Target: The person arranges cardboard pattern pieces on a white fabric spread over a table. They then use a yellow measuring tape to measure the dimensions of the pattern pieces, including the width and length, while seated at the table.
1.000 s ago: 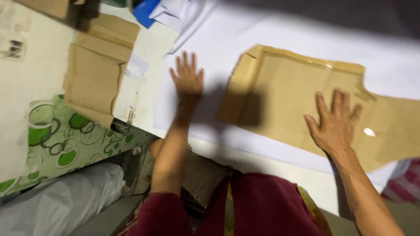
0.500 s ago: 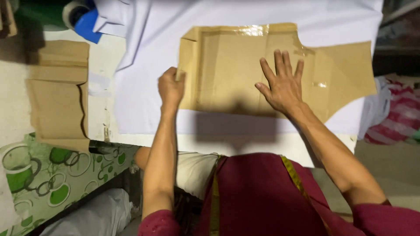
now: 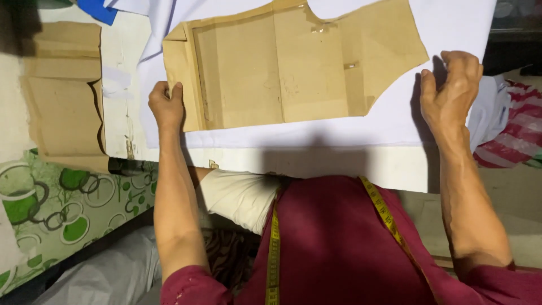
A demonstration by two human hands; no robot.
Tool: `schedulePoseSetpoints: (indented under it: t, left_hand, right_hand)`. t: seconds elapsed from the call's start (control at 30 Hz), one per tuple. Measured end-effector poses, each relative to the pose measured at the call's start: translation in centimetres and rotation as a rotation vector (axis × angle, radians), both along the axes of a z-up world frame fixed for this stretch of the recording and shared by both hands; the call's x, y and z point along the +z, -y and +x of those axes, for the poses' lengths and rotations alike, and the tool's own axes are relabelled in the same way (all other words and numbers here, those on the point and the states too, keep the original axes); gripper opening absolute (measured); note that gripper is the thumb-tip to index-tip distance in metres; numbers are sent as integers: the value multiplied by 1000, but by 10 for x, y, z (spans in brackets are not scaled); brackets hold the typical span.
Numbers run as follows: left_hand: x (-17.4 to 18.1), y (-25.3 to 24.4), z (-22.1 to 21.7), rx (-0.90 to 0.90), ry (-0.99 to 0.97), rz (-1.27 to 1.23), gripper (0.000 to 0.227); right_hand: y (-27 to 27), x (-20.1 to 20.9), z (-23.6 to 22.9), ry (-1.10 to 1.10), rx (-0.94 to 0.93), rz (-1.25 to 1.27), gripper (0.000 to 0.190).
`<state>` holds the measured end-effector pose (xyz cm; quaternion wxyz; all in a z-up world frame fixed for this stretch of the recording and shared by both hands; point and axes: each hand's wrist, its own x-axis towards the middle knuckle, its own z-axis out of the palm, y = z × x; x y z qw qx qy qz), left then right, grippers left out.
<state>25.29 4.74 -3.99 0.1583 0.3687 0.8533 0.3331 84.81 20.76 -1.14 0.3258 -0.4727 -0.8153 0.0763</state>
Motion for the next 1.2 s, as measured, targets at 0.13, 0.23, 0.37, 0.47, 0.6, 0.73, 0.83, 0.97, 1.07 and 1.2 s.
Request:
schedulePoseSetpoints:
  t: [0.13,0.23,0.37,0.47,0.6,0.73,0.83,0.97,1.07,1.2]
  left_hand:
    - [21,9,3,116,224,-78,25]
    - [27,16,2,133,319,-177,35]
    - [-8,23,-17,25,189,-6,25]
    - [4,16,-1,73,97,88,26]
    - [-22,13,27,121,-268,228,54]
    - [-77,14,101,-104,-820,67,39]
    - [-50,11,163,-382,-851,55,45]
    - [-21,18,204,-422,-519,-39,65]
    - [-24,18,199,-388,-509,-77,69]
    - [-27,17,194,-327,-544,-173,77]
  right_hand:
    - [14,-4,-8,-68,32,-6,20]
    - [23,-4,-25,-112,103,-34,13]
    - [34,5,-55,-102,284,-103,15]
    - [40,-10,-63,-6,332,-102,21]
    - [50,-31,-58,25,351,-73,21]
    - [56,-29,-57,128,327,-57,30]
    - [56,-22,-60,168,356,-9,39]
    - [60,-24,-58,207,325,9,32]
    - [64,-31,-58,198,306,68,29]
    - [66,-30,-58,146,324,70,26]
